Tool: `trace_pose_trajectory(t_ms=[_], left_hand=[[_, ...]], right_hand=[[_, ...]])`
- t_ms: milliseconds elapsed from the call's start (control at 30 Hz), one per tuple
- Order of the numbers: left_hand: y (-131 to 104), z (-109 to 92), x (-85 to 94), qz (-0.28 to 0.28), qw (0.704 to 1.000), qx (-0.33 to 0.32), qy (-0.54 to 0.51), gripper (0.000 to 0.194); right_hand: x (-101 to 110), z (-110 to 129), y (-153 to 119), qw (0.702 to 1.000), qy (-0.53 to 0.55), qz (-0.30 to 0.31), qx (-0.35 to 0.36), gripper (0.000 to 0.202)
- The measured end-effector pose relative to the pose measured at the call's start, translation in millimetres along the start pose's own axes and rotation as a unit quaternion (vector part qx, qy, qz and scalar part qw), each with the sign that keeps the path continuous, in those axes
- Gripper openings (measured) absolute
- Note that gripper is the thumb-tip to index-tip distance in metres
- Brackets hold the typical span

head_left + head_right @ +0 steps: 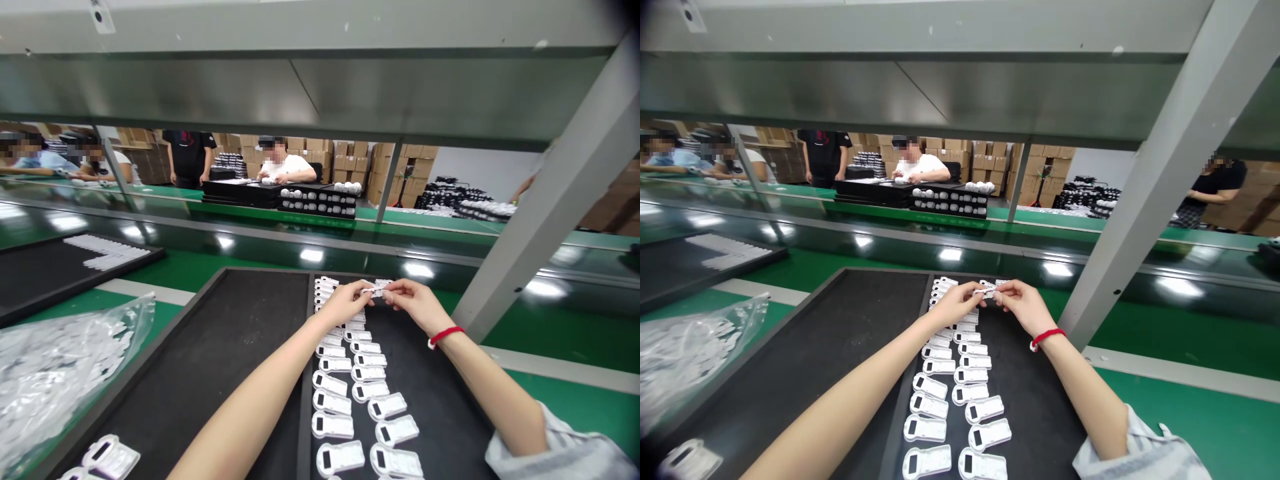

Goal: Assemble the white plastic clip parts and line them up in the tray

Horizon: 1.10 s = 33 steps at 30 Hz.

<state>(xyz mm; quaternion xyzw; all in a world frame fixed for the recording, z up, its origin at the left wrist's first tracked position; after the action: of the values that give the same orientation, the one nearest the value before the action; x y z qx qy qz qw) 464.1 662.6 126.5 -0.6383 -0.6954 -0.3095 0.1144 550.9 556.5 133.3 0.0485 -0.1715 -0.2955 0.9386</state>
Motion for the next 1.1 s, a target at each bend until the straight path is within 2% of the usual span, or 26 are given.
trace_pose_trajectory(t_ms=[233, 400, 633, 800, 933, 1100], left_hand=[[2, 2, -11.1, 0.041, 0.998, -0.010, -0.050, 0.030], [2, 2, -14.7, 0.057, 0.998, -0.013, -0.037, 0.029], [1, 2, -16.2, 0.058, 0.998, -0.007, -0.011, 0.029], [1, -1, -17.4, 0.055, 0.998, -0.005, -0.015, 0.030], [0, -1, -17.5, 0.058, 0.998, 0.006, -0.022, 0.030], [0, 3, -16.3, 0.061, 0.997, 0.010, -0.050, 0.032]], right_hand=[[-3, 4, 0, 0.999, -0.039, 0.004, 0.022, 0.029], [-8, 7, -3, 0.996, -0.077, 0.018, 0.036, 0.022], [-6, 9, -6, 0.992, -0.120, -0.017, 0.031, 0.018], [-3, 8, -8, 0.991, -0.128, -0.033, 0.034, 0.021], [4, -7, -4, 0.992, -0.111, -0.051, 0.015, 0.034], [-9, -16, 3, 0.999, -0.050, 0.010, 0.010, 0.045]])
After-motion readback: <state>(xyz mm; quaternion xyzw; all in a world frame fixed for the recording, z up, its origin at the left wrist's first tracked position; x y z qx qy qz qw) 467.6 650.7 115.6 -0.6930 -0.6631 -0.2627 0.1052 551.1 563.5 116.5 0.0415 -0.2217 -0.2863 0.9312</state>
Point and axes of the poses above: each hand's wrist, its own y-axis towards the middle knuckle, its own x-axis out of the back of the hand, z = x × y, the point moved 10 cm from there along y, towards the middle knuckle, and after that the axes turned 11 degrees about z, right-handed, at the moved point
